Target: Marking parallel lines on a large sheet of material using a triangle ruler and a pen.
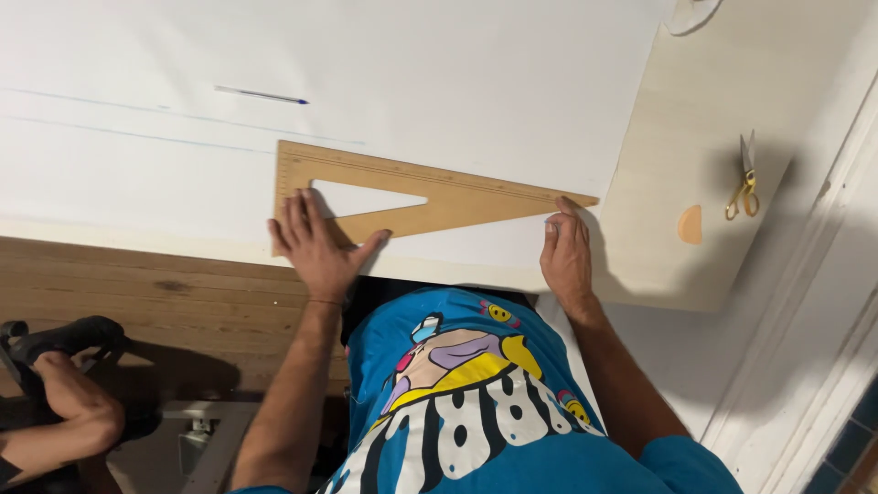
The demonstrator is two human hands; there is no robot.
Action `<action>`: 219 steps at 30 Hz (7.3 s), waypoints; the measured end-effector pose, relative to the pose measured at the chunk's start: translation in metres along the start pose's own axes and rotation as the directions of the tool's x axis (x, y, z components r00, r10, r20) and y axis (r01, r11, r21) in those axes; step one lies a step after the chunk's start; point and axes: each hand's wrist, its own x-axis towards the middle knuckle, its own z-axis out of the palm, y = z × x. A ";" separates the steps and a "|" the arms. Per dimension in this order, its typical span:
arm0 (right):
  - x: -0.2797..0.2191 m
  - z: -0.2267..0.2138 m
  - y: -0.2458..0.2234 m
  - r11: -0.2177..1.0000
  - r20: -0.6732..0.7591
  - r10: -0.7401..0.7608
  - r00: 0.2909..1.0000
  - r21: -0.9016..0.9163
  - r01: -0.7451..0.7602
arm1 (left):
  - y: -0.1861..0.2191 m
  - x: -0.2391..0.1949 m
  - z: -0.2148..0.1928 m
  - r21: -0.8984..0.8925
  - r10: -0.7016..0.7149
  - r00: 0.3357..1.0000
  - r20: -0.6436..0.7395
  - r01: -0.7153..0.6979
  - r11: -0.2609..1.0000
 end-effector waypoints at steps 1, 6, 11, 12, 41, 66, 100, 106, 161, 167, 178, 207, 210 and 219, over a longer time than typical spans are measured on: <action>-0.001 0.000 0.006 1.000 0.000 0.008 1.000 0.001 -0.008 | 0.010 -0.002 0.003 0.001 0.006 1.000 0.006 -0.006 1.000; -0.003 0.001 0.035 1.000 -0.064 0.009 0.998 0.017 -0.008 | 0.043 -0.008 0.014 0.020 0.009 1.000 -0.010 -0.009 1.000; 0.000 -0.001 0.053 1.000 -0.077 -0.021 0.997 0.022 0.023 | 0.056 -0.017 0.016 0.033 -0.010 1.000 0.016 0.009 0.999; 0.003 0.000 0.054 0.999 -0.072 -0.011 0.997 0.042 0.014 | 0.055 -0.017 0.017 0.030 -0.021 1.000 0.012 0.020 0.999; 0.067 0.008 0.077 0.999 -0.106 -0.030 0.994 0.014 0.032 | 0.054 -0.019 0.029 -0.001 -0.070 0.998 0.004 0.070 0.998; 0.203 0.185 -0.161 0.937 0.470 -0.329 0.819 0.270 0.222 | 0.060 -0.015 0.021 0.075 -0.033 0.999 0.028 0.031 0.997; 0.114 0.004 0.105 0.779 0.630 -0.115 0.768 -0.423 0.464 | 0.060 -0.016 0.023 -0.003 -0.072 0.997 0.017 0.072 0.997; 0.076 -0.067 0.123 0.910 0.244 0.137 0.960 -0.414 -0.024 | 0.059 -0.013 0.024 -0.016 -0.029 0.999 0.030 0.029 0.999; 0.052 -0.020 0.180 0.955 0.124 0.287 0.950 -0.119 -0.273 | 0.059 -0.016 0.023 0.055 -0.002 1.000 -0.030 0.004 0.998; 0.070 -0.003 0.157 0.883 0.226 0.468 0.855 -0.165 -0.440 | 0.060 -0.014 0.024 0.049 -0.019 1.000 -0.020 0.020 0.999; 0.085 0.000 0.140 0.759 0.297 0.647 0.702 -0.332 -0.560 | 0.061 -0.013 0.023 0.021 -0.037 0.999 0.004 0.037 0.999; 0.089 -0.039 0.190 0.952 0.578 0.090 0.811 -0.289 0.100 | 0.062 -0.015 0.022 0.014 -0.063 0.998 0.018 0.063 0.998; 0.083 -0.039 0.172 0.952 0.550 -0.001 0.835 -0.254 0.168 | 0.061 -0.015 0.022 0.032 -0.065 0.998 0.007 0.065 0.997; 0.099 0.028 0.130 0.943 0.608 -0.142 0.781 -0.157 0.294 | 0.060 -0.017 0.024 0.028 -0.060 0.998 -0.002 0.060 0.998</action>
